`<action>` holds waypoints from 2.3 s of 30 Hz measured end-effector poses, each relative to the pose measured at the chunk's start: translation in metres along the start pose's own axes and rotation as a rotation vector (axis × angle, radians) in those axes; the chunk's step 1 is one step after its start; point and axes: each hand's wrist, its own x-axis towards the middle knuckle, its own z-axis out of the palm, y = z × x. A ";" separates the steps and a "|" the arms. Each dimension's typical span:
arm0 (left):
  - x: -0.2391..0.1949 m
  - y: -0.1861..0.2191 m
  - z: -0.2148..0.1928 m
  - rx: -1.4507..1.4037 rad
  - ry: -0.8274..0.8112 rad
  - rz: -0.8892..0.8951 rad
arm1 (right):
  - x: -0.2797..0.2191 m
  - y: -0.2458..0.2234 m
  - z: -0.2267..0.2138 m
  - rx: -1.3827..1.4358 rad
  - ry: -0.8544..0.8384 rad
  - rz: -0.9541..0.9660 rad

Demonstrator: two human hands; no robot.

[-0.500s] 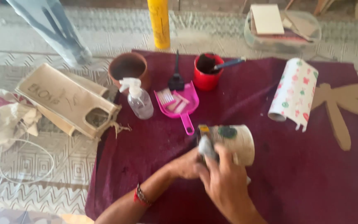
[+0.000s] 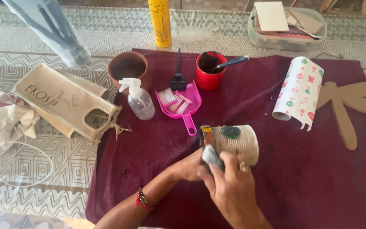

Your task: Decorating a tin can by applying a substance with a cloth

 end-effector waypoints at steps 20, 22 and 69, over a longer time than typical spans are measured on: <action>0.002 -0.029 -0.008 -0.020 -0.030 -0.046 | 0.013 0.001 -0.005 0.023 -0.095 0.009; 0.002 -0.012 -0.003 -0.009 -0.028 -0.046 | 0.034 0.004 0.004 0.002 -0.122 0.032; -0.007 -0.027 -0.028 -0.022 -0.125 -0.105 | 0.019 0.004 0.003 0.164 0.061 -0.001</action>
